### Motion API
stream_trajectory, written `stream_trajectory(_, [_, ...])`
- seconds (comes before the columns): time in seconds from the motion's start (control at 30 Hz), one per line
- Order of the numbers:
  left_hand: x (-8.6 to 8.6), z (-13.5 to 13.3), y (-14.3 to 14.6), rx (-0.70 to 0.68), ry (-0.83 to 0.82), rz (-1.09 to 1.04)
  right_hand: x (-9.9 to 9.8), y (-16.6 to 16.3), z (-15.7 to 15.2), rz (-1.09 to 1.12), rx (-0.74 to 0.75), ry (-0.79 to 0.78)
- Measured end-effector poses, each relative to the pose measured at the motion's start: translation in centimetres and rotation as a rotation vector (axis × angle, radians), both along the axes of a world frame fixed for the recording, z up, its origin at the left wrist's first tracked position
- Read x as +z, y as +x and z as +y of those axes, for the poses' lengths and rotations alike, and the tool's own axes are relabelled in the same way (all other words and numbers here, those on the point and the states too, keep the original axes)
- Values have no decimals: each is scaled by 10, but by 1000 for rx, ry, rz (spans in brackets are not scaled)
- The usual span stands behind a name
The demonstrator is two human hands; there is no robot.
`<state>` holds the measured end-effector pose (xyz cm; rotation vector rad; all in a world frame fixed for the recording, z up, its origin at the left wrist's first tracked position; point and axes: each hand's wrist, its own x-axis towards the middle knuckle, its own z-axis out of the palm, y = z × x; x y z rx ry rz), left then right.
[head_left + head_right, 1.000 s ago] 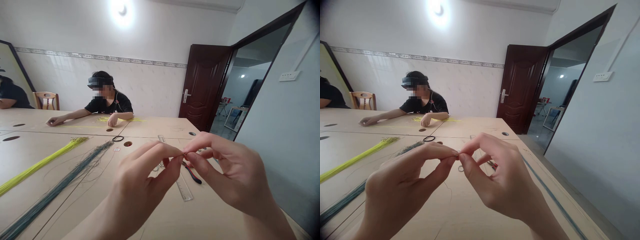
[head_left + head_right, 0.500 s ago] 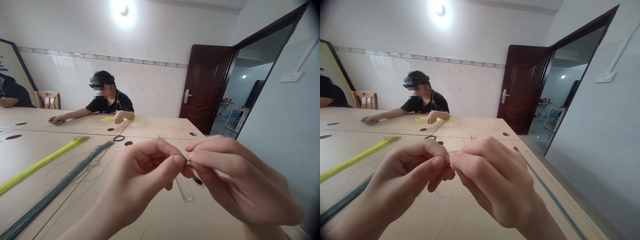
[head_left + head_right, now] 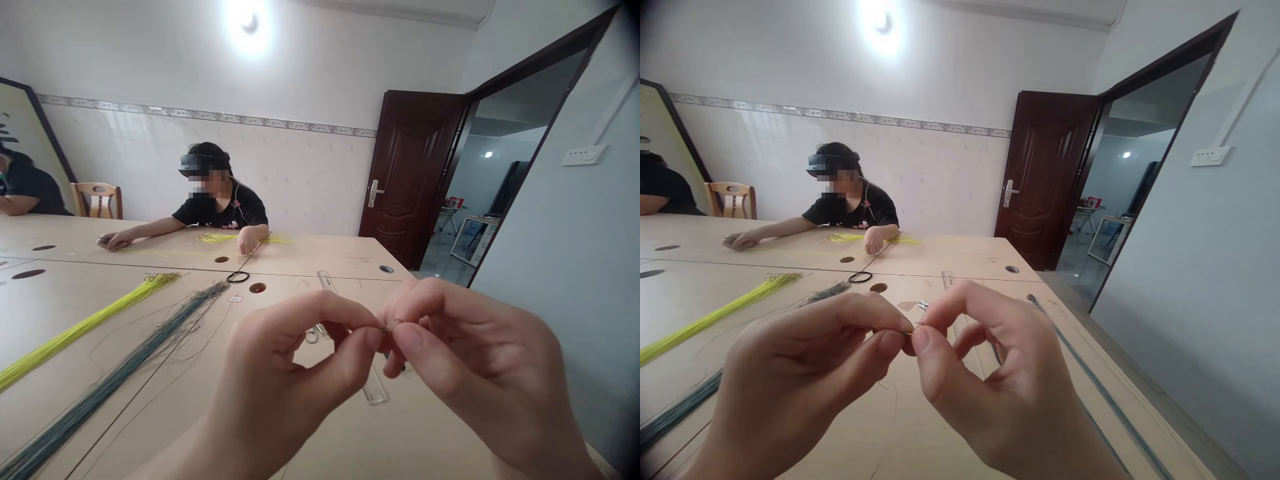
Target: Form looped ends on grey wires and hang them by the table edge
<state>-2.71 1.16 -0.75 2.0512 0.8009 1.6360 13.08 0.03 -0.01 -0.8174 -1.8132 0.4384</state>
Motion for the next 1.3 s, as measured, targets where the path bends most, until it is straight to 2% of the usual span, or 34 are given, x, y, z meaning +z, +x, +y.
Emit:
stream_trajectory(0.1, [1,-1,1,-88,-76,-16,0,0,1,34,39,-39])
stream_trajectory(0.27, [3,-2,1,-152,-166,-38,0,0,0,47,52,-48])
stream_trajectory(0.53, [4,-3,1,-205,-173,-60,0,-1,-2,35,59,-19])
stream_trajectory(0.7, [2,-3,1,-165,-144,-48,-1,-1,-3,11,30,2])
stream_trajectory(0.83, [2,1,0,-140,-118,-62,-3,0,-1,-29,2,128])
stream_trajectory(0.9, [2,3,0,-205,-163,-80,-4,0,0,-81,-42,229])
stream_trajectory(1.0, [1,5,-2,-339,-281,-115,-7,2,2,-211,-142,475])
stream_trajectory(1.07, [1,5,-3,-363,-288,-126,-9,3,2,-273,-224,611])
stream_trajectory(1.13, [1,4,-3,-287,-198,-104,-9,5,2,-290,-258,671])
stream_trajectory(1.2, [1,1,-1,-122,-46,-58,-7,6,1,-255,-221,655])
stream_trajectory(1.3, [0,-1,3,82,150,6,-3,5,-1,-160,-114,417])
